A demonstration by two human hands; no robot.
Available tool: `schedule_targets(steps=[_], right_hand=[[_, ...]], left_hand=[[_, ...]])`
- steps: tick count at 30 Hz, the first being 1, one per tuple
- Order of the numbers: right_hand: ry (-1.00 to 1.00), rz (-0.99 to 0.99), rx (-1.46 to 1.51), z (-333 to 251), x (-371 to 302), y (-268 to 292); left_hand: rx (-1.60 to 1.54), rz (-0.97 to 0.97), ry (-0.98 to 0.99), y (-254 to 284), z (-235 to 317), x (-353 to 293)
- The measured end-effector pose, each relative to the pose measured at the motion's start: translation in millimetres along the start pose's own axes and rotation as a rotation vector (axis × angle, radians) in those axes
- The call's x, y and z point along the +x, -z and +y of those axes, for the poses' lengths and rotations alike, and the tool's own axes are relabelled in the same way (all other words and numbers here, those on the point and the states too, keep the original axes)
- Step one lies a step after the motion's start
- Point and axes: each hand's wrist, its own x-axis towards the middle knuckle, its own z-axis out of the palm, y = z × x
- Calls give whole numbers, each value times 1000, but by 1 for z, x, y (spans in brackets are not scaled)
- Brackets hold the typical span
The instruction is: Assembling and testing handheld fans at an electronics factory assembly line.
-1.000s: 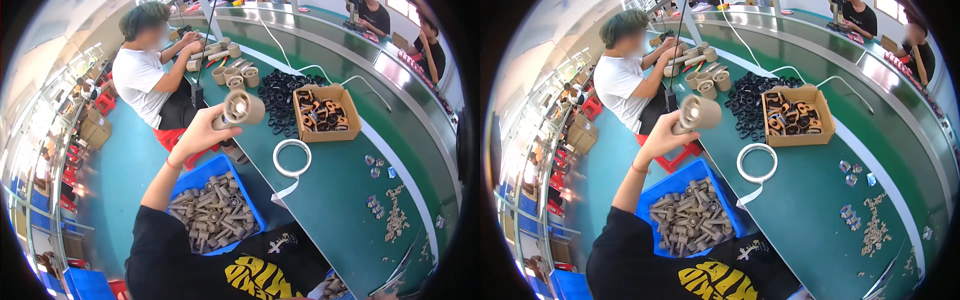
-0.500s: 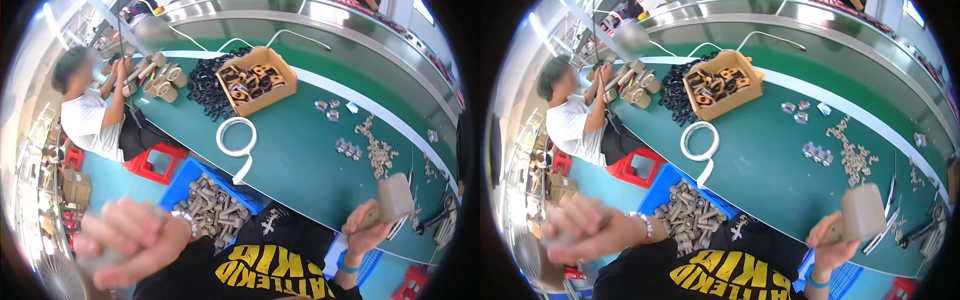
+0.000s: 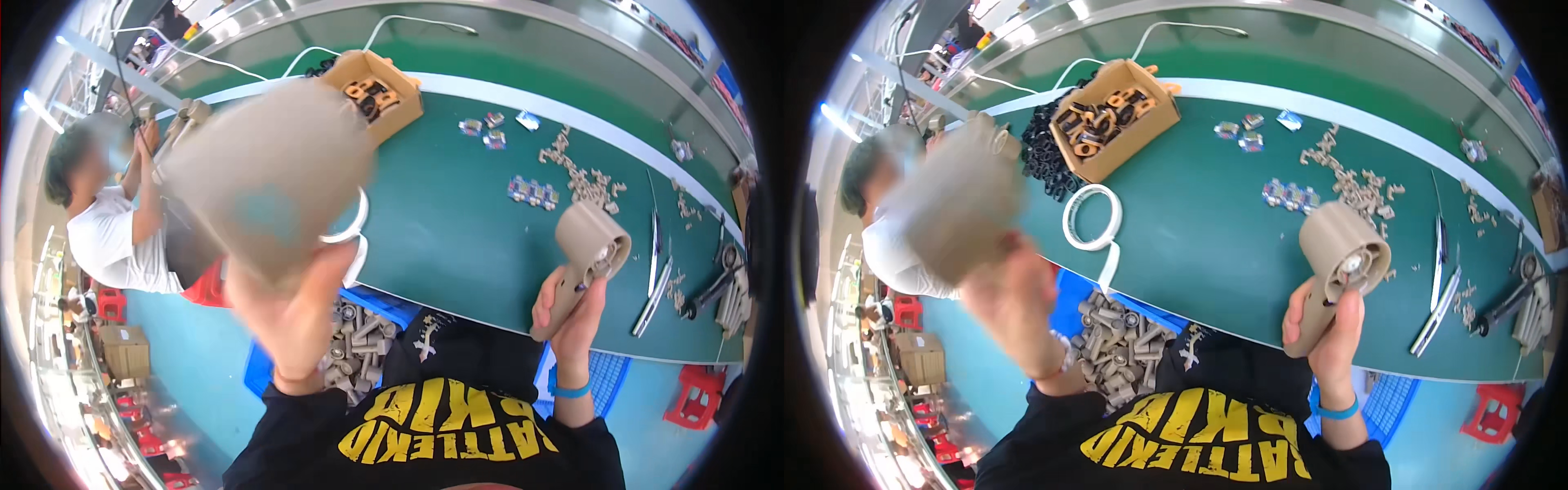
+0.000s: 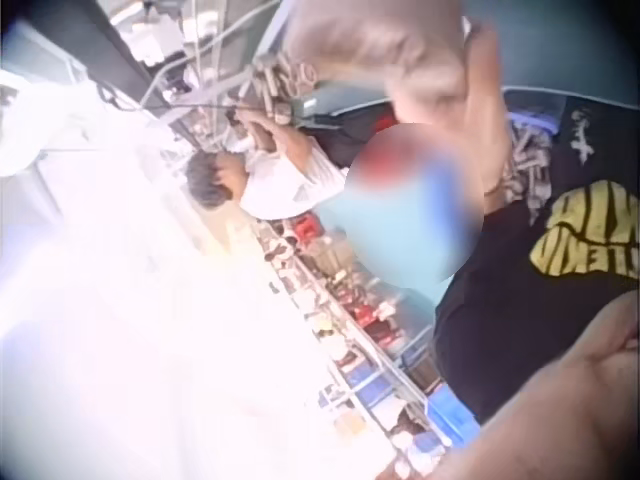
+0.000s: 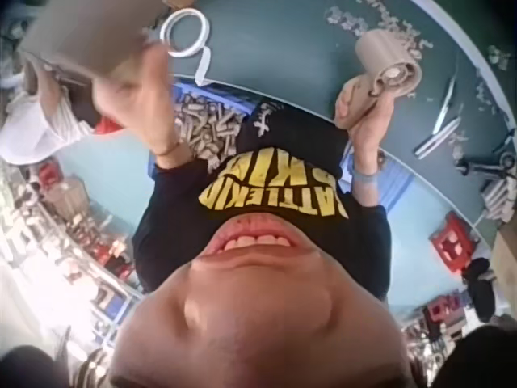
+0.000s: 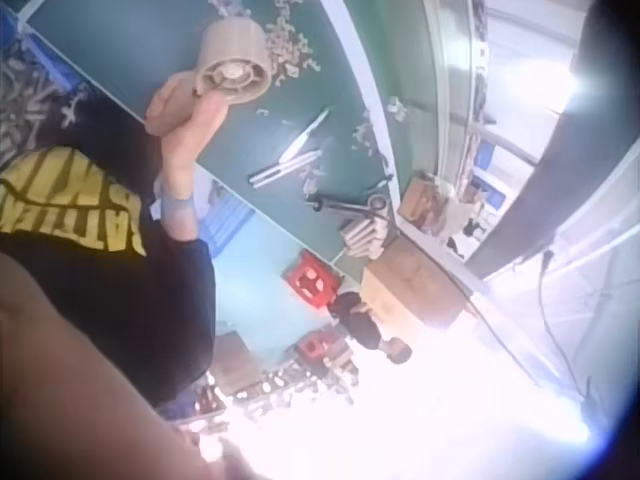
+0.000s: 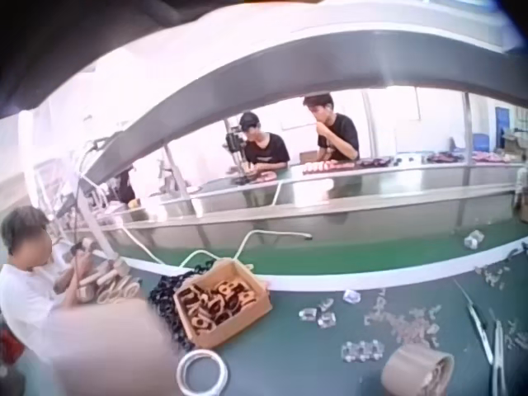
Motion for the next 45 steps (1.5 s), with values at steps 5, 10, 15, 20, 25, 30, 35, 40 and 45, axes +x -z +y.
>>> schedule_targets(steps=[5, 10, 15, 20, 25, 30, 35, 40, 45], right_hand=[[-48, 19, 49, 2, 2, -4], [-78, 67, 156, 0, -1, -5], [-51, 58, 148, 0, 0, -5], [-60, 49, 165, 0, 2, -5], [-74, 33, 162, -1, 1, -4], [-77, 15, 151, 1, 1, 0], [-87, 20, 129, 0, 0, -2], [-49, -72, -11, 3, -1, 2], [-229, -139, -432, -15, 5, -20]], left_hand=[[-386, -305, 384, -26, 4, -27], [-556, -620, 743, -45, -8, -26], [-220, -544, 517, -60, -18, -34], [-75, -483, 371, -74, -18, -36], [-56, -455, 351, -78, -24, -40], [-284, -549, 642, -74, -17, -37], [-408, -531, 666, -71, -7, -36], [-630, -553, 743, -64, 1, -35], [-729, -549, 779, -58, 4, -35]])
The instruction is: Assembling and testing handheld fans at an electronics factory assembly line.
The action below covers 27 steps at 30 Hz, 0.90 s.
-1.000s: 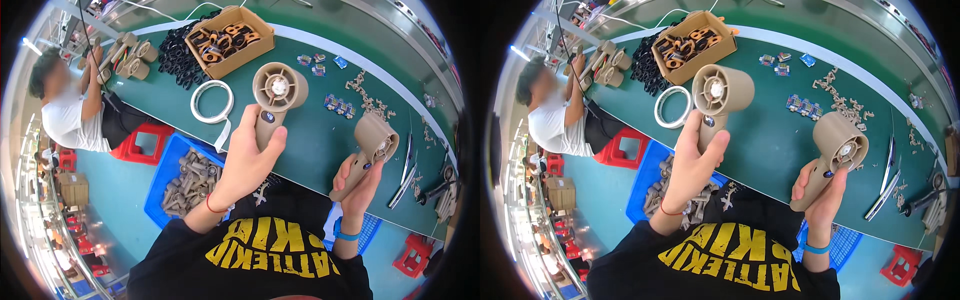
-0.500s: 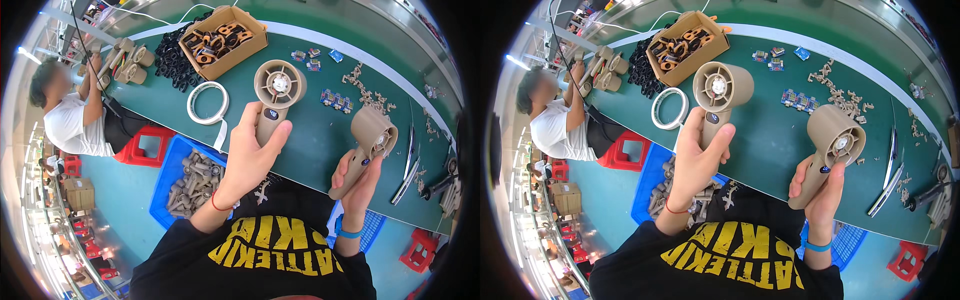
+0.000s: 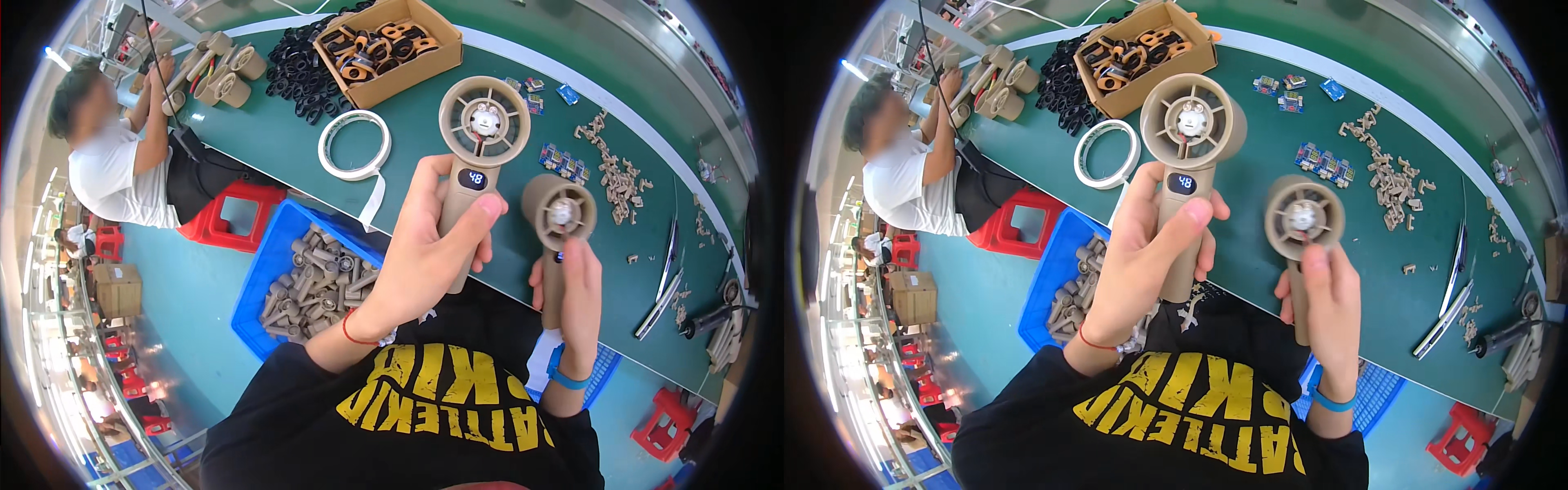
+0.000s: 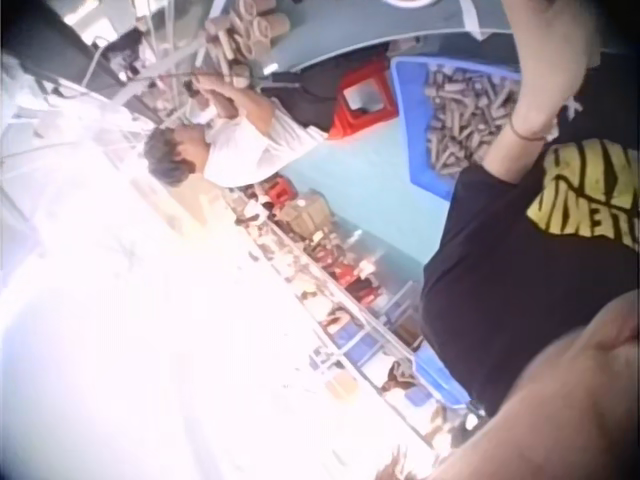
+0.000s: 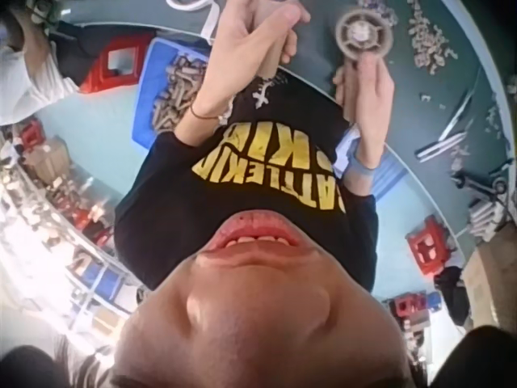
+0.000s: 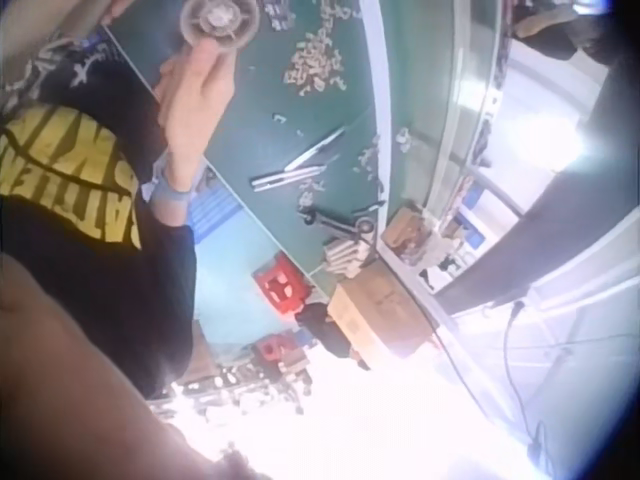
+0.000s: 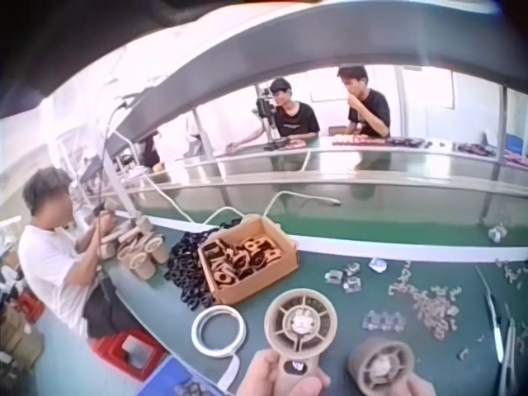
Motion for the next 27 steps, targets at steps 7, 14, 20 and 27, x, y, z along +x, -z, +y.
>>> schedule_targets(steps=[7, 14, 20, 27], right_hand=[[108, 50, -304, -19, 16, -30], [507, 217, -868, -21, 40, -44], [515, 252, -866, -15, 47, -48], [694, 189, -494, -26, 17, -36]], left_hand=[[-125, 22, -60, -2, 3, -10], [-478, -100, 131, 12, 12, -5], [-520, -66, 162, 15, 14, 1], [-249, 12, -116, 4, -8, -5]])
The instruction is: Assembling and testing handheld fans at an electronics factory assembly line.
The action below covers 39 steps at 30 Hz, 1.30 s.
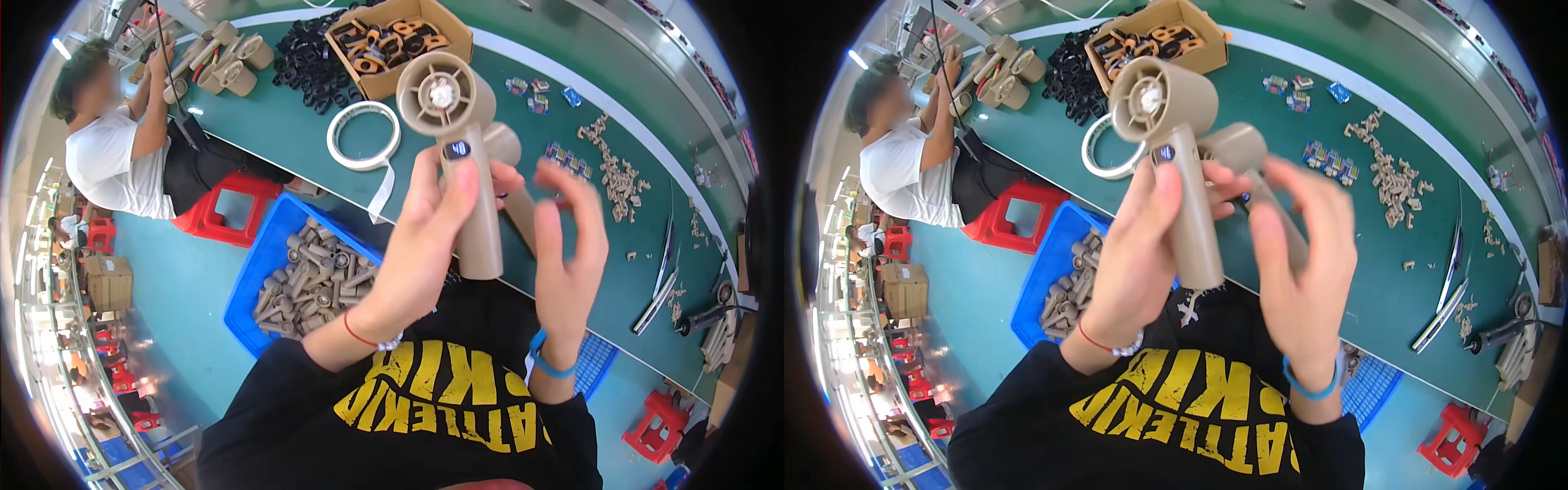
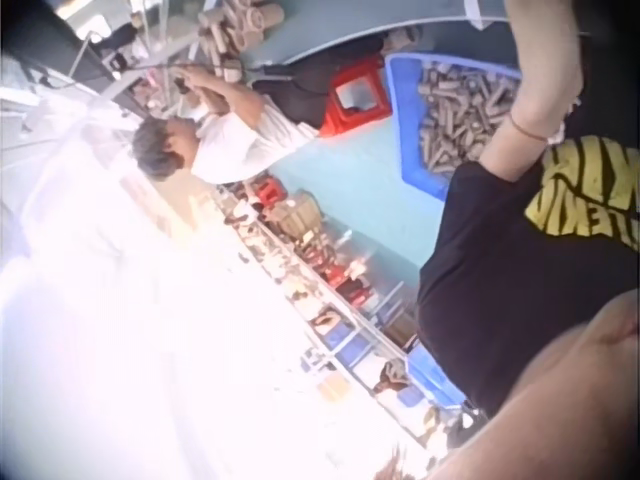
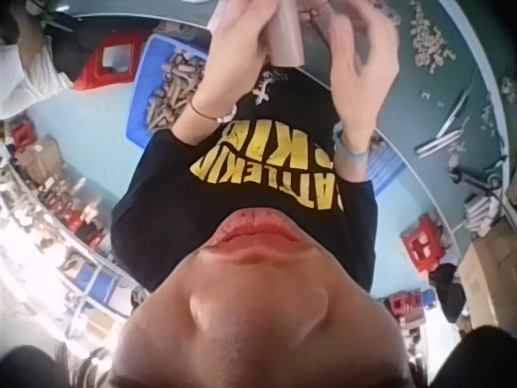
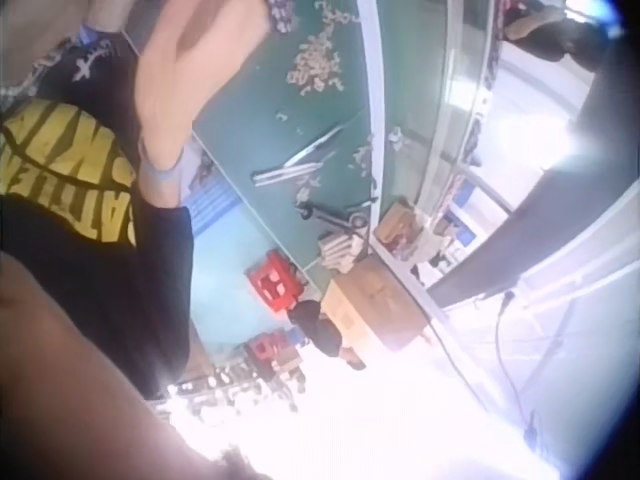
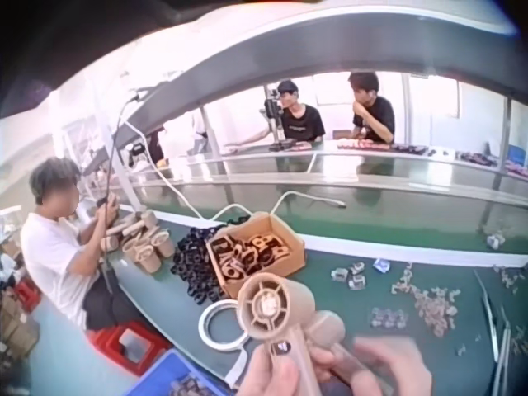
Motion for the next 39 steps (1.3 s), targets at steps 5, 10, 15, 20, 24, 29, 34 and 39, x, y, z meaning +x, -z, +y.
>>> schedule_targets(steps=[5, 10, 15, 20, 24, 29, 34, 39], right_hand=[[-162, -218, 464, -27, -18, -6], [-312, -210, 651, -21, -31, -11], [-351, -276, 749, -19, -33, -4], [-331, -284, 633, -17, -35, -6], [-361, -231, 658, -17, -38, -12], [-407, -220, 700, -20, -34, -11], [-369, -234, 658, -21, -36, -12], [-411, -248, 633, -21, -33, -7]], left_hand=[[24, -161, -106, -9, 0, -7], [129, -208, -112, 1, 7, 1], [411, -249, -472, 10, 19, 21], [438, -292, -477, 6, 8, 24], [384, -265, -438, 4, 2, 19], [384, -185, -383, 2, 1, 16], [396, -223, -389, 4, 2, 15], [248, -285, -344, 4, 3, 13]])
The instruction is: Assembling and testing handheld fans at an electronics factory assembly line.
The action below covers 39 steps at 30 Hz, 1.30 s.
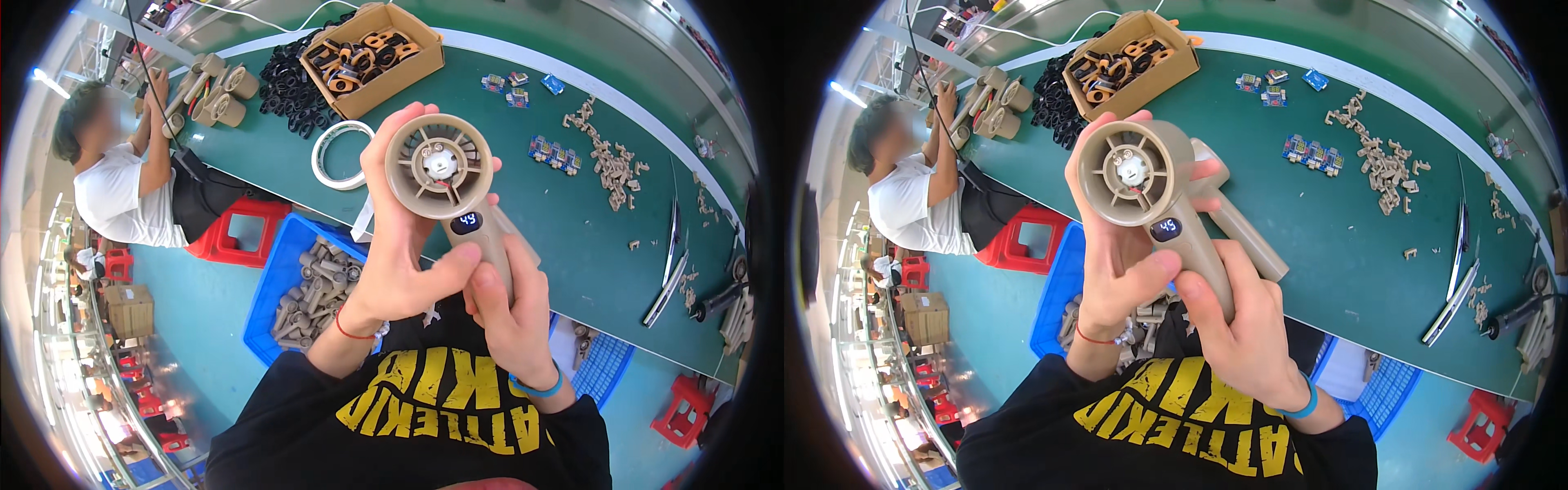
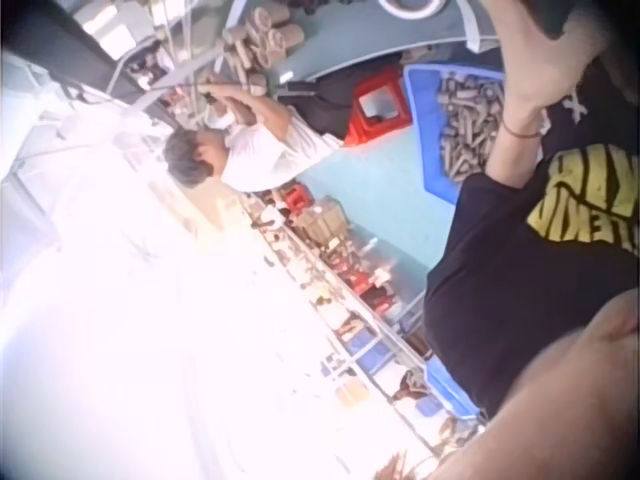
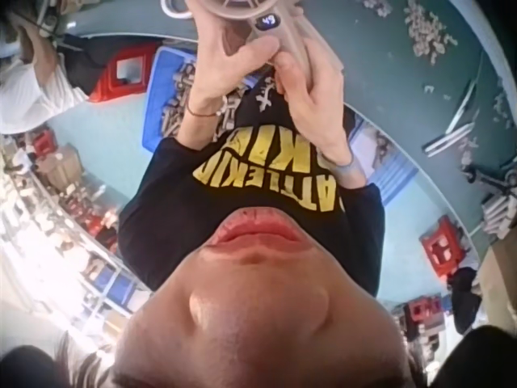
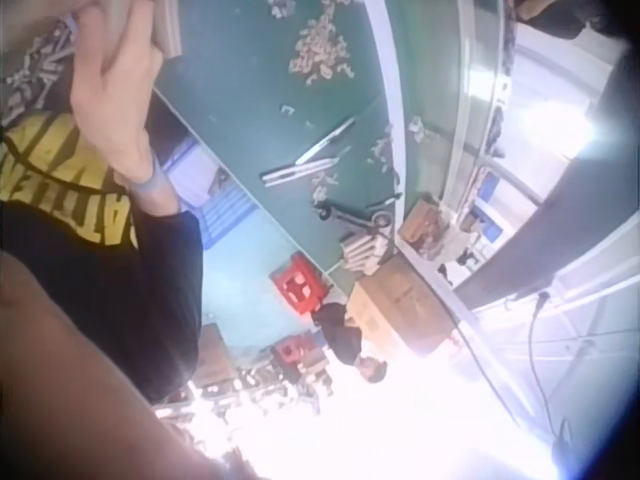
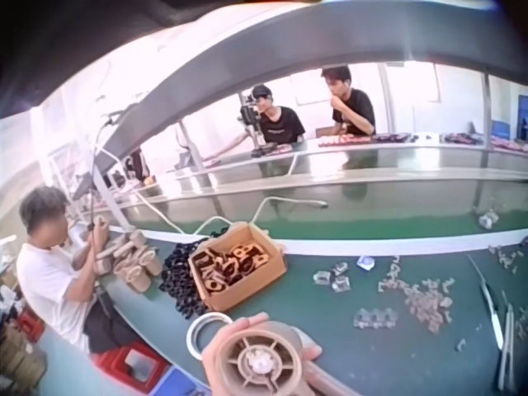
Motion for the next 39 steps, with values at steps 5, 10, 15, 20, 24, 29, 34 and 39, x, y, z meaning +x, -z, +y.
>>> schedule_targets(steps=[5, 10, 15, 20, 24, 29, 34, 39], right_hand=[[-40, -37, -2, -1, 1, 3], [-38, 8, 22, 2, 1, -7], [-31, -18, 24, 4, -2, -3], [-15, -27, 25, 4, 0, -6], [13, 20, -37, 10, 1, -11], [17, 26, -63, 9, 2, -13], [-39, -15, -8, 5, -1, -8], [-94, -16, 25, 3, -4, -6]], left_hand=[[-13, 70, 21, -2, -1, 3], [-30, 87, 103, 3, -1, 0], [-41, 90, 114, 0, 2, -3], [32, 101, 86, -1, 0, -1], [-11, 152, 94, -6, -1, -1], [12, 167, 60, -5, -5, -4], [14, 154, 90, -4, -1, -7], [52, 95, 60, -4, -1, -10]])
